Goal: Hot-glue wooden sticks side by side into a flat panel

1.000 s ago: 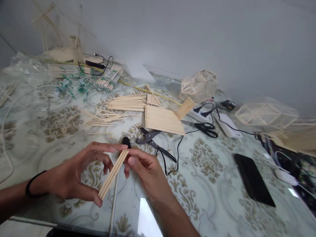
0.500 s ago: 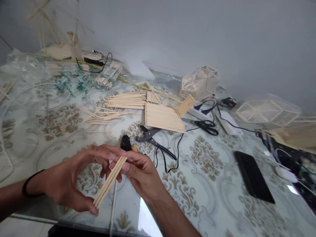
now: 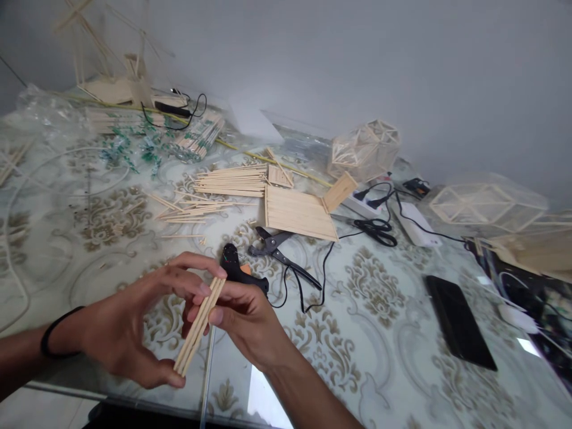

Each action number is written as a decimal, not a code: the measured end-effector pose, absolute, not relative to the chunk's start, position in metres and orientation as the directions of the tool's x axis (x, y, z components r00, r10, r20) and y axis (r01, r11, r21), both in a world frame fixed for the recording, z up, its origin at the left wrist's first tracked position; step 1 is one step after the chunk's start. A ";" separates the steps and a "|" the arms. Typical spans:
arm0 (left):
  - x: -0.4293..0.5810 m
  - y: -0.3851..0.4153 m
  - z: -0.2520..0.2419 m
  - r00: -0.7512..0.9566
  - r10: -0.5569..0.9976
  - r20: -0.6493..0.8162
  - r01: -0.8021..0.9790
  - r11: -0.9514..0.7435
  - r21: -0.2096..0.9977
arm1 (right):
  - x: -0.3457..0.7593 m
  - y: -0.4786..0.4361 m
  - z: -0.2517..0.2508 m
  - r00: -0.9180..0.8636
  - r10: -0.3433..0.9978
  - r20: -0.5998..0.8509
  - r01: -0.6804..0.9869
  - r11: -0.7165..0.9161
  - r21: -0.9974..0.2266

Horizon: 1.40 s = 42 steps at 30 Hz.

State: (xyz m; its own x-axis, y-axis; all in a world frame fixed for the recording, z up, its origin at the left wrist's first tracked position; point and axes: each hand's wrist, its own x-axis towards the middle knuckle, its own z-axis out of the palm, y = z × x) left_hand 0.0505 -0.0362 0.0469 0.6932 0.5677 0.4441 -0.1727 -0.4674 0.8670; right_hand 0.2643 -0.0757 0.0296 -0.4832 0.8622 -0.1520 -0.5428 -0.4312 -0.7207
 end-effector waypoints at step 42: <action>0.056 -0.039 0.049 0.580 0.642 0.501 -0.124 -0.539 0.833 | 0.255 -0.088 0.013 -0.569 0.799 -0.195 -0.459 -0.506 -0.730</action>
State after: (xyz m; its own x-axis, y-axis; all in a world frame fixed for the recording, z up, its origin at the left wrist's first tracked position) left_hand 0.0563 -0.0390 0.0492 0.5799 0.6421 0.5015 -0.1244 -0.5385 0.8334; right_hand 0.2548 -0.0883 0.0134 -0.5691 0.7987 -0.1954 -0.4594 -0.5060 -0.7300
